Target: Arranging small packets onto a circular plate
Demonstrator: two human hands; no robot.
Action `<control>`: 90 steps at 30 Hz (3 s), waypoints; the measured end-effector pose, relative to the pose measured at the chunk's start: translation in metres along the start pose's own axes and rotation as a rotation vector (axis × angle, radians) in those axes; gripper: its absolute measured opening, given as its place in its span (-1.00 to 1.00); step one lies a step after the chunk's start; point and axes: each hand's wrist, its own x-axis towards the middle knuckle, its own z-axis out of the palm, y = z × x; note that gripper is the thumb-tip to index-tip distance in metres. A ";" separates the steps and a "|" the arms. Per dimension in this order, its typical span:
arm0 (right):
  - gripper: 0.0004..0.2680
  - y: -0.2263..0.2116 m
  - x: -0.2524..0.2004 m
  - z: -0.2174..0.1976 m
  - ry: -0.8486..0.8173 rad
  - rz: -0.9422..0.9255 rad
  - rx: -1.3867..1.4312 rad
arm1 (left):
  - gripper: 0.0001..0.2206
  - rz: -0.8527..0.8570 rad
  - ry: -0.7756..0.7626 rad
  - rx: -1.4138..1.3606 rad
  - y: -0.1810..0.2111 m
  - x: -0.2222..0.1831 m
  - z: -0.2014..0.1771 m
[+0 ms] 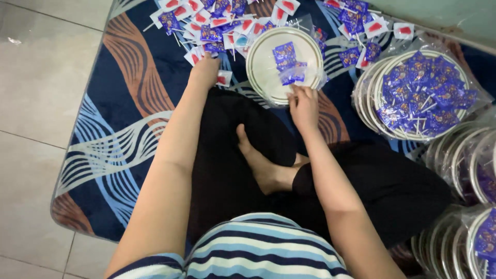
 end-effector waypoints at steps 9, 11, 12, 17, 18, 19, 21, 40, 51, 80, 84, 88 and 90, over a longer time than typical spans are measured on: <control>-0.83 -0.007 -0.005 -0.013 0.108 0.091 0.220 | -0.87 0.162 0.342 -0.571 0.020 -0.010 -0.006; -0.85 -0.013 -0.003 -0.019 0.143 0.092 0.237 | -0.70 0.134 0.335 -0.905 0.033 -0.016 -0.015; -0.86 -0.016 -0.003 -0.021 0.177 0.095 0.253 | -0.52 0.103 0.318 -1.241 0.040 -0.021 -0.019; -0.85 -0.057 -0.007 -0.041 0.063 0.189 0.384 | -0.52 0.039 0.101 -1.311 0.115 -0.084 -0.066; -0.80 -0.062 -0.010 -0.042 0.012 0.203 0.394 | -0.66 0.082 0.112 -1.130 0.121 -0.081 -0.060; -0.80 -0.064 -0.013 -0.040 0.011 0.201 0.393 | -0.66 0.081 0.114 -1.131 0.123 -0.075 -0.047; -0.65 -0.068 -0.017 -0.034 0.084 0.144 0.245 | -0.55 0.215 0.055 -1.273 0.125 -0.061 -0.024; -0.86 0.012 -0.018 0.008 -0.189 0.852 0.815 | -0.73 -0.321 0.449 -0.460 0.001 -0.013 -0.019; -0.85 0.067 0.057 0.096 -0.043 1.106 1.306 | -0.49 -0.601 0.121 -0.364 0.018 -0.005 -0.020; -0.93 -0.030 -0.062 -0.029 -0.102 0.549 0.289 | -0.62 -0.191 0.235 -0.085 0.029 0.013 0.019; -0.91 -0.027 -0.061 -0.022 -0.122 0.566 0.238 | -0.38 0.096 0.380 0.255 0.054 -0.011 0.007; -0.92 -0.016 -0.069 -0.006 -0.127 0.568 0.218 | -0.70 0.270 0.720 0.346 0.033 0.037 0.066; -0.93 -0.015 -0.070 -0.003 -0.147 0.571 0.205 | -0.90 0.407 0.811 0.425 0.035 0.040 0.069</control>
